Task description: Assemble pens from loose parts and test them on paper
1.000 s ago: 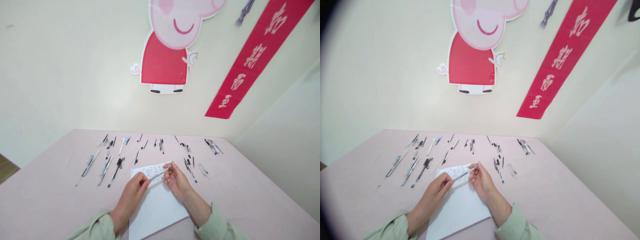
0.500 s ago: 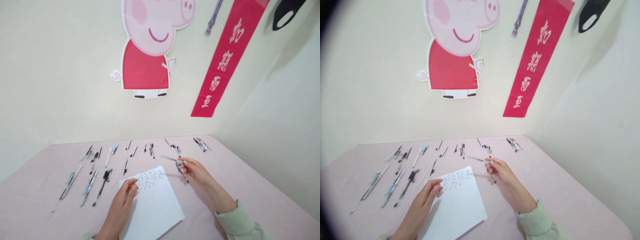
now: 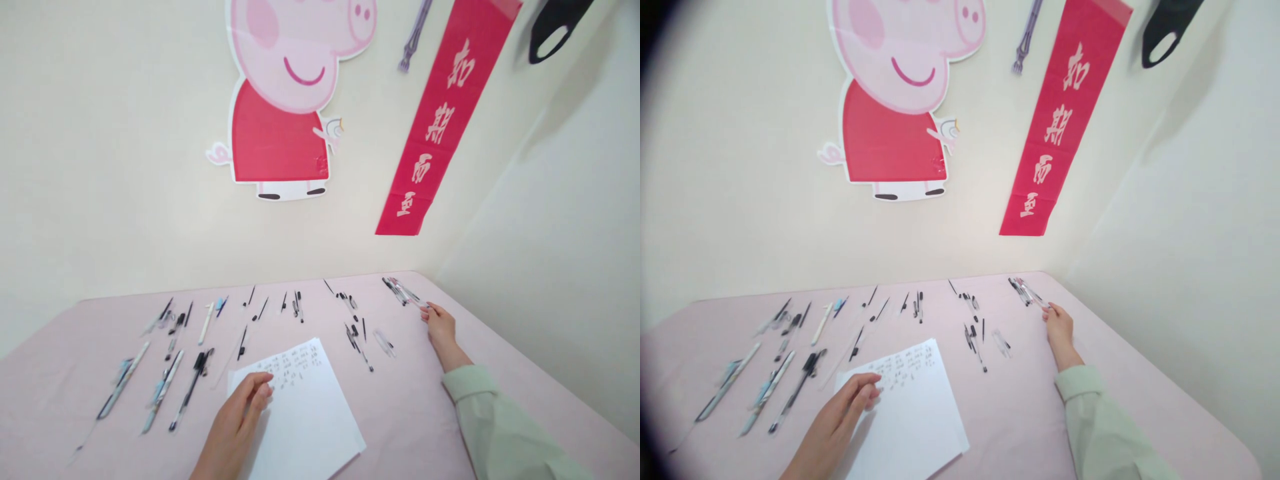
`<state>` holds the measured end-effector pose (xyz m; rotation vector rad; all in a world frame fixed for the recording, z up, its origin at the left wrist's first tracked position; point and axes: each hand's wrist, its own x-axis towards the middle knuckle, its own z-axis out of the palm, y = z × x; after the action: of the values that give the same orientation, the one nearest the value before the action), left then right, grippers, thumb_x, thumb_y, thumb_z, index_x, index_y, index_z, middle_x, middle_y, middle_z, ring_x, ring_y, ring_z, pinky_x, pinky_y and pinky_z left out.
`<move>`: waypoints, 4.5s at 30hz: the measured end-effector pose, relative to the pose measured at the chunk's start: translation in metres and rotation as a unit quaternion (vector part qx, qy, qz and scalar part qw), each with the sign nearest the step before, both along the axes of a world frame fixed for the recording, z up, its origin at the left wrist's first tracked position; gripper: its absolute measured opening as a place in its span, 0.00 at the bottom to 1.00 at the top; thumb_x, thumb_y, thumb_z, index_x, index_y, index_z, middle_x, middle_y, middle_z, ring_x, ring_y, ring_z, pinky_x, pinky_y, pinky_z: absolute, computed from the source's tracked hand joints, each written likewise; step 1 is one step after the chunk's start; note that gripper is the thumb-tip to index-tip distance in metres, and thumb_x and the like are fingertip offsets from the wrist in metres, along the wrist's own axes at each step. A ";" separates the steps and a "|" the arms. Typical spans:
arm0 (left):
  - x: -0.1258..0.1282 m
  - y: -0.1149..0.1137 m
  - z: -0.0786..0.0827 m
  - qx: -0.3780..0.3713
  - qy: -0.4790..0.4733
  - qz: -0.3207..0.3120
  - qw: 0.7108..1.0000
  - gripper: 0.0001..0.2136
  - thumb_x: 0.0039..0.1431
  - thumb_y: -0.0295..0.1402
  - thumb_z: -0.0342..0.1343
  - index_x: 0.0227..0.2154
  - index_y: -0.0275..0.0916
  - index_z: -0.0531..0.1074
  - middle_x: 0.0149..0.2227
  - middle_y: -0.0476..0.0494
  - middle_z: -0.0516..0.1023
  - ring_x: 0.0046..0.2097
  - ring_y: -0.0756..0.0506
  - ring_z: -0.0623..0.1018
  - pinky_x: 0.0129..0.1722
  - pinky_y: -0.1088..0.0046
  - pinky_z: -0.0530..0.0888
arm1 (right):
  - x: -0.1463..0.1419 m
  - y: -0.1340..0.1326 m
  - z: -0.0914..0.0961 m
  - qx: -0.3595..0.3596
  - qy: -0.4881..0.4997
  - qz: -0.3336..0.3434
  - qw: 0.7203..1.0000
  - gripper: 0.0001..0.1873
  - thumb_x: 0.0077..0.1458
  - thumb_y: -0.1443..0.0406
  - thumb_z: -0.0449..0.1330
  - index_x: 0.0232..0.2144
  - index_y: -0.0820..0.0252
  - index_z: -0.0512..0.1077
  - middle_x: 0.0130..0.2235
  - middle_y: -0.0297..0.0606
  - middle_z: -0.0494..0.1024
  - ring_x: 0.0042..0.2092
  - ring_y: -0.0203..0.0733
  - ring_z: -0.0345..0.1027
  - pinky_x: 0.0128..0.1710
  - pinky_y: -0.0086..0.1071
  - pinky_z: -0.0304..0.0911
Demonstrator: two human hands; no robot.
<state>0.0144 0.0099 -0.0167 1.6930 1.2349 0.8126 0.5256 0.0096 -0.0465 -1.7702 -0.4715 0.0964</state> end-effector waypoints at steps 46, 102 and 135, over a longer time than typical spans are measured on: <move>0.000 -0.004 0.002 0.115 0.077 -0.125 0.983 0.11 0.63 0.37 0.46 0.31 0.42 0.73 0.34 0.43 0.78 0.39 0.42 0.75 0.42 0.65 0.69 | -0.229 0.079 0.051 -0.104 -0.152 0.425 0.887 0.06 0.45 0.64 0.60 0.30 0.56 0.75 0.29 0.32 0.75 0.29 0.36 0.64 0.32 0.30 0.59; 0.001 -0.003 -0.001 0.113 0.093 -0.135 0.980 0.11 0.64 0.35 0.45 0.32 0.41 0.72 0.34 0.44 0.77 0.39 0.42 0.74 0.42 0.66 0.67 | -0.295 0.097 0.020 -0.333 -0.313 0.302 0.837 0.06 0.56 0.66 0.54 0.34 0.60 0.71 0.38 0.40 0.75 0.36 0.41 0.69 0.29 0.30 0.50; -0.002 0.012 0.010 -0.077 -0.245 0.143 0.956 0.24 0.55 0.54 0.51 0.40 0.36 0.71 0.23 0.53 0.69 0.25 0.48 0.71 0.31 0.69 0.73 | -0.356 0.032 0.066 -0.121 -0.180 0.560 0.800 0.05 0.47 0.72 0.59 0.23 0.59 0.67 0.23 0.26 0.65 0.26 0.31 0.59 0.26 0.23 0.52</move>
<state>0.0123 0.0223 -0.0066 1.1060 1.1652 1.1928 0.1700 0.0417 0.0196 -1.5139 -1.8192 0.6800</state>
